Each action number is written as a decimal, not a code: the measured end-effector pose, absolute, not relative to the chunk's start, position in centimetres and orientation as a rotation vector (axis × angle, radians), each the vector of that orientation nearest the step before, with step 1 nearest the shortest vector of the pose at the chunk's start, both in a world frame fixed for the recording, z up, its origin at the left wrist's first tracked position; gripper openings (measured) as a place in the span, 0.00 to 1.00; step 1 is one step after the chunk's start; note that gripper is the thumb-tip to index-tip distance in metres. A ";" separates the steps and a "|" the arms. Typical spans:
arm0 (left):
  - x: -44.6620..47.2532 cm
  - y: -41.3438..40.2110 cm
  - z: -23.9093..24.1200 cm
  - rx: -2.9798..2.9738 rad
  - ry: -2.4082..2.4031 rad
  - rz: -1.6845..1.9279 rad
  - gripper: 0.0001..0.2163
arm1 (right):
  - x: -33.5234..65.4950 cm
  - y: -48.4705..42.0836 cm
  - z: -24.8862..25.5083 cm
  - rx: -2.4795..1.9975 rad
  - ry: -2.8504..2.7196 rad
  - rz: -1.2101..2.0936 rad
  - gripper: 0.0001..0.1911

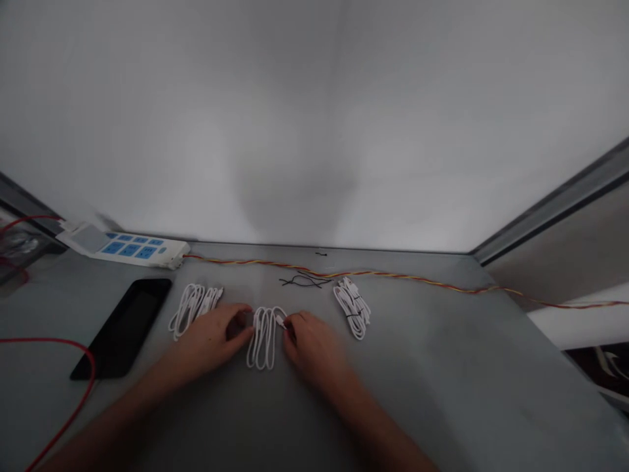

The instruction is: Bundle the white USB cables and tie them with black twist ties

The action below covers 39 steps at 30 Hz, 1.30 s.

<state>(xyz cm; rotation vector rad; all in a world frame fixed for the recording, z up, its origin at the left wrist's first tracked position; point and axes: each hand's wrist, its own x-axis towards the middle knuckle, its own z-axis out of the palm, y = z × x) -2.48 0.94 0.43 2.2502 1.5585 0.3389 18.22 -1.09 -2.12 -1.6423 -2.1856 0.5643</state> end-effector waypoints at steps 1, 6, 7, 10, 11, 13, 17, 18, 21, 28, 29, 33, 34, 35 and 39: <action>-2.3 0.9 0.4 2.267 1.562 0.351 0.15 | 18.4 -1.0 -2.0 -1.655 -2.143 0.619 0.09; -1.8 0.8 -0.2 2.280 1.433 0.442 0.13 | 18.8 -0.7 -1.9 -1.596 -1.903 0.912 0.09; -1.8 0.9 -0.3 2.263 1.393 0.477 0.12 | 18.8 -0.7 -2.1 -1.561 -1.861 0.963 0.10; -1.6 0.9 -0.6 2.211 1.287 0.608 0.14 | 18.8 -0.7 -2.5 -1.479 -1.754 1.093 0.13; -1.5 0.9 -0.7 2.199 1.253 0.641 0.16 | 18.8 -0.7 -2.5 -1.464 -1.732 1.132 0.14; -1.3 0.7 -0.8 2.177 1.202 0.668 0.16 | 18.8 -0.7 -2.6 -1.435 -1.704 1.193 0.14; -0.5 0.2 -1.1 2.166 1.239 0.609 0.16 | 18.8 -0.6 -2.8 -1.370 -1.683 1.241 0.11; -0.3 0.0 -1.3 2.171 1.281 0.600 0.17 | 18.8 -0.6 -2.9 -1.369 -1.676 1.249 0.10; 0.2 -0.3 -1.5 2.204 1.362 0.602 0.17 | 18.8 -0.5 -3.3 -1.375 -1.647 1.290 0.09; 0.3 -0.3 -1.3 2.345 1.468 0.550 0.15 | 19.1 -0.5 -2.8 -1.431 -1.605 1.319 0.07; 0.3 -0.2 -1.2 2.356 1.502 0.531 0.16 | 19.3 -0.5 -2.7 -1.465 -1.611 1.297 0.06; -0.4 0.3 -1.0 2.323 1.586 0.477 0.19 | 20.7 0.0 -2.3 -1.619 -1.621 1.207 0.07; -0.6 0.4 -0.9 2.309 1.582 0.488 0.19 | 21.0 0.2 -2.3 -1.661 -1.606 1.191 0.06; -0.9 0.5 -0.9 2.292 1.580 0.514 0.18 | 21.4 0.3 -2.2 -1.696 -1.581 1.179 0.06; -1.6 1.0 -0.8 2.147 1.582 0.746 0.17 | 22.3 0.7 -1.5 -1.653 -1.447 1.191 0.10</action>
